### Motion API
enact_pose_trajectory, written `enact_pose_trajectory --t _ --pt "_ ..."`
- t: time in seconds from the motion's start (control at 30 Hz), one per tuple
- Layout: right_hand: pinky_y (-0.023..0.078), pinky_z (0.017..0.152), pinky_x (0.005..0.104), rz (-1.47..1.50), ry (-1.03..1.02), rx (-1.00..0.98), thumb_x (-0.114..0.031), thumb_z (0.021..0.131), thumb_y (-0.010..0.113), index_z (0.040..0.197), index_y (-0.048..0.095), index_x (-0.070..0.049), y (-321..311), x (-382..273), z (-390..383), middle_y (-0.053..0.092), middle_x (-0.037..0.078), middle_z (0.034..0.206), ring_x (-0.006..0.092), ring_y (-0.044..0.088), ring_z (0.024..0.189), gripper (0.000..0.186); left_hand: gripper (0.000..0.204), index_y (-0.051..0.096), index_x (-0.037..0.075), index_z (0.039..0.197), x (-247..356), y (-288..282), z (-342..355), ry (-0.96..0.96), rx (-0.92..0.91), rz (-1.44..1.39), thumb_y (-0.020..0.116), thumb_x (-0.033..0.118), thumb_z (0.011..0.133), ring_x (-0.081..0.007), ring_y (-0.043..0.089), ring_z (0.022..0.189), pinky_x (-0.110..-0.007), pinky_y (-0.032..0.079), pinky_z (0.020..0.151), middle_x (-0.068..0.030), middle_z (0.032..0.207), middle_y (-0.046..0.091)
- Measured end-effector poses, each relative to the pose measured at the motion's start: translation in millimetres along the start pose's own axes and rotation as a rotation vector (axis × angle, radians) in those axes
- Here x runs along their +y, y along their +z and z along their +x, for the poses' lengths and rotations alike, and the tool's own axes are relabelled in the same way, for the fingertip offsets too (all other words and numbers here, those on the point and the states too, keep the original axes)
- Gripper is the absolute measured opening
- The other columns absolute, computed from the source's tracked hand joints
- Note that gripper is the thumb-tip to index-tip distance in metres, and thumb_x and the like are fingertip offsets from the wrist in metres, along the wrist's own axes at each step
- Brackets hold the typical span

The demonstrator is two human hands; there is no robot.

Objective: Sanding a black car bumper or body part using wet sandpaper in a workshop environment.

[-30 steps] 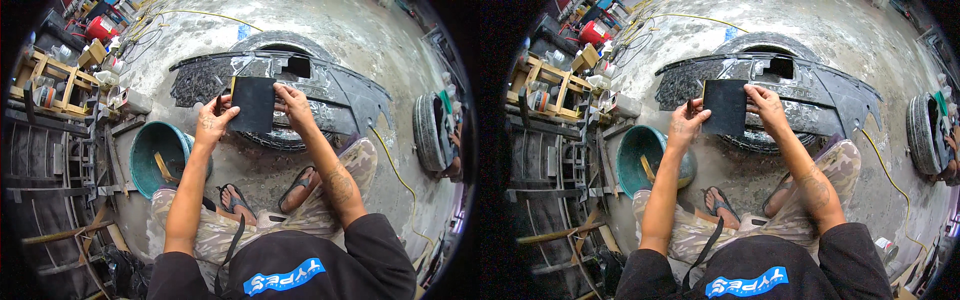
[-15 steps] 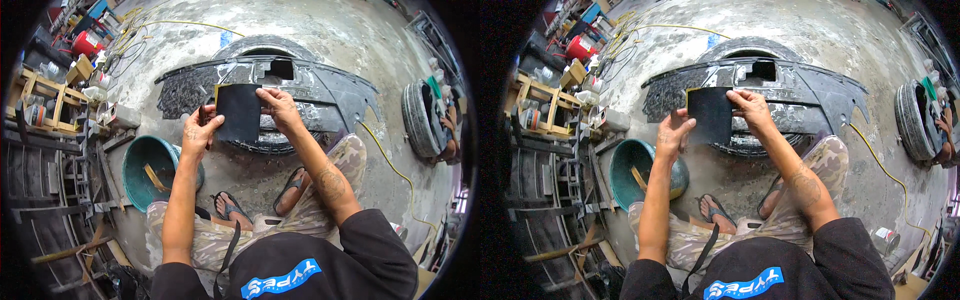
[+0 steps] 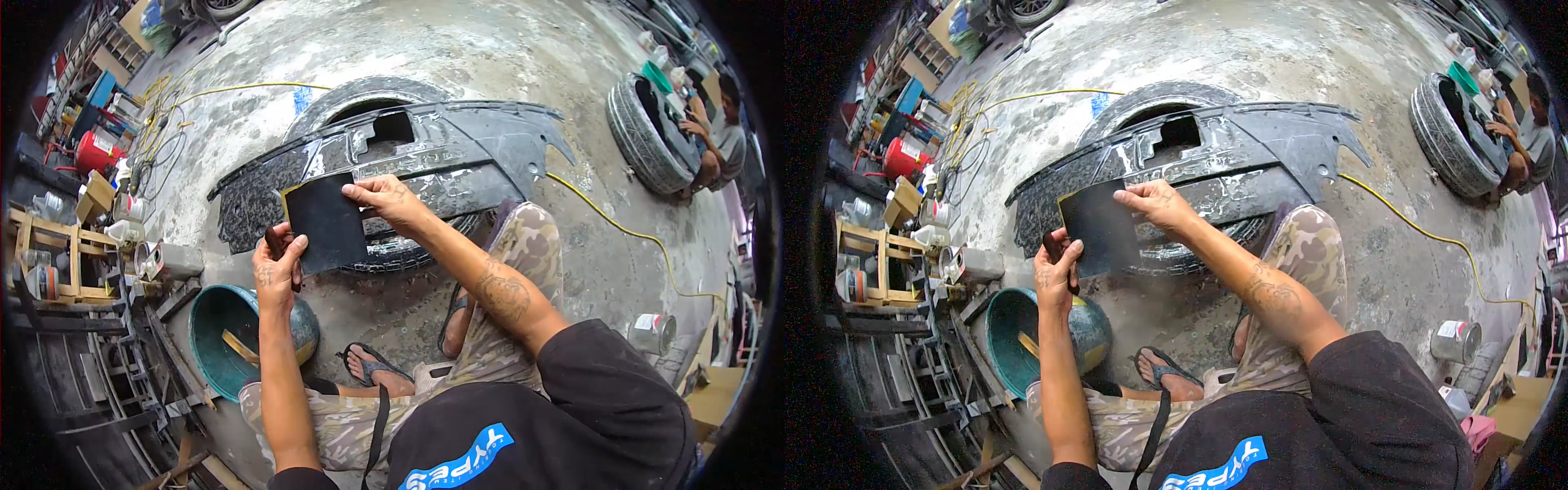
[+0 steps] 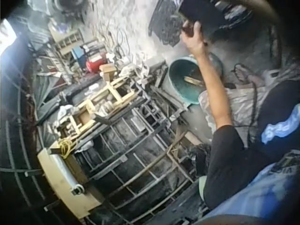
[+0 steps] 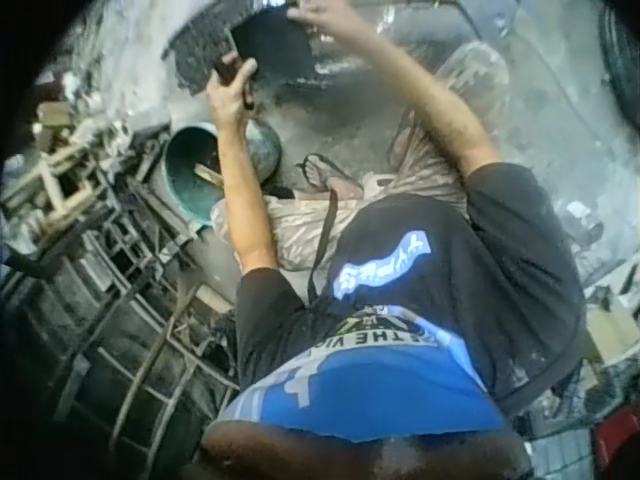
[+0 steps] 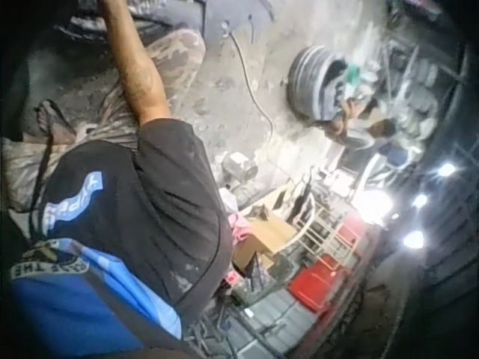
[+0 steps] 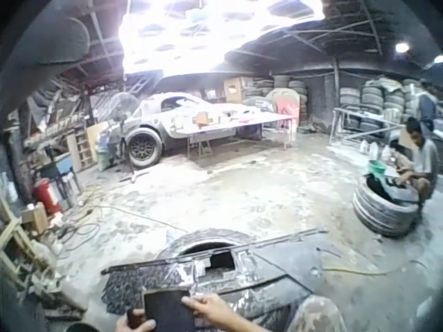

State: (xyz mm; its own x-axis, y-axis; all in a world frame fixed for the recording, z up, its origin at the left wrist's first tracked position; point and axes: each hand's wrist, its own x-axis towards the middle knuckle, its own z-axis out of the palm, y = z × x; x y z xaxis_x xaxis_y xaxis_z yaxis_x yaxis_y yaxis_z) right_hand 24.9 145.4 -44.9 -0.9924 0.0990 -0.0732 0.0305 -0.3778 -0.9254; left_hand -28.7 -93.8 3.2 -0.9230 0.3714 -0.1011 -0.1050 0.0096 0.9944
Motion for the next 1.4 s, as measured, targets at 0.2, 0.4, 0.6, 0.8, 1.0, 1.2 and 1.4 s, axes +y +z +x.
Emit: enact_pose_trajectory --t 0.2,0.4,0.6,0.8,1.0,1.2,1.4 --pt "0.052 0.072 0.0266 0.021 0.009 0.008 -0.043 0.096 0.067 0.103 0.074 -0.003 11.1 -9.9 -4.6 0.074 0.0 0.091 0.0076 0.065 0.079 0.042 0.039 0.061 0.001 0.117 4.7 -6.8 0.1 0.004 0.029 -0.022 0.08 0.006 0.083 -0.0037 0.046 0.049 -0.019 0.032 0.04 -0.0002 0.085 0.061" --pt "0.052 0.079 0.0228 -0.114 0.001 -0.181 -0.028 0.098 0.067 0.102 0.074 -0.002 12.0 10.6 1.3 0.071 -0.002 0.091 0.0051 0.062 0.084 0.028 0.044 0.059 0.002 0.122 7.4 -14.0 1.7 0.018 0.069 -0.025 0.08 0.011 0.084 -0.0038 0.05 0.053 -0.019 0.034 0.04 0.0018 0.089 0.059" --pt "0.05 0.076 0.0282 -0.171 -0.018 -0.093 -0.049 0.093 0.067 0.108 0.073 0.002 15.6 9.3 -0.3 0.07 0.004 0.094 0.0096 0.061 0.084 0.054 0.04 0.061 0.0 0.117 13.4 -8.5 -1.2 0.043 0.144 -0.023 0.08 0.009 0.083 -0.0042 0.045 0.048 -0.02 0.032 0.039 0.0002 0.085 0.059" --pt "0.048 0.07 0.0272 -0.262 0.152 -0.296 -0.044 0.095 0.067 0.09 0.074 -0.004 4.6 -13.4 -21.6 0.063 -0.002 0.08 0.0059 0.054 0.075 0.041 0.042 0.06 0.001 0.118 12.6 2.5 -0.4 0.036 0.158 -0.061 0.081 0.008 0.082 -0.0045 0.047 0.049 -0.02 0.033 0.039 0.0 0.086 0.06" --pt "0.041 0.061 0.0232 -0.312 0.24 -0.262 -0.049 0.094 0.067 0.093 0.075 -0.004 -3.3 -16.5 -21.0 0.061 -0.004 0.076 0.0048 0.053 0.07 0.045 0.042 0.06 0.001 0.117 12.4 7.7 -0.5 0.035 0.13 -0.103 0.081 0.008 0.082 -0.0045 0.046 0.048 -0.02 0.033 0.039 -0.0006 0.087 0.061" --pt "0.052 0.082 0.0279 -0.299 0.165 -0.437 -0.045 0.098 0.061 0.104 0.076 -0.001 15.3 -7.9 -14.6 0.077 0.007 0.099 0.0115 0.069 0.09 0.048 0.044 0.06 0.0 0.12 16.2 -9.6 7.8 0.039 0.202 -0.014 0.081 0.01 0.083 -0.005 0.042 0.045 -0.021 0.03 0.039 -0.0028 0.091 0.062" --pt "0.054 0.078 0.0295 -0.377 0.175 -0.431 -0.05 0.098 0.061 0.106 0.076 -0.001 25.2 -4.3 -6.3 0.077 0.008 0.098 0.0135 0.07 0.088 0.052 0.03 0.063 0.006 0.101 9.5 -22.3 8.7 0.076 0.272 0.078 0.083 0.02 0.084 -0.0064 0.042 0.044 -0.022 0.029 0.04 0.0003 0.079 0.061"
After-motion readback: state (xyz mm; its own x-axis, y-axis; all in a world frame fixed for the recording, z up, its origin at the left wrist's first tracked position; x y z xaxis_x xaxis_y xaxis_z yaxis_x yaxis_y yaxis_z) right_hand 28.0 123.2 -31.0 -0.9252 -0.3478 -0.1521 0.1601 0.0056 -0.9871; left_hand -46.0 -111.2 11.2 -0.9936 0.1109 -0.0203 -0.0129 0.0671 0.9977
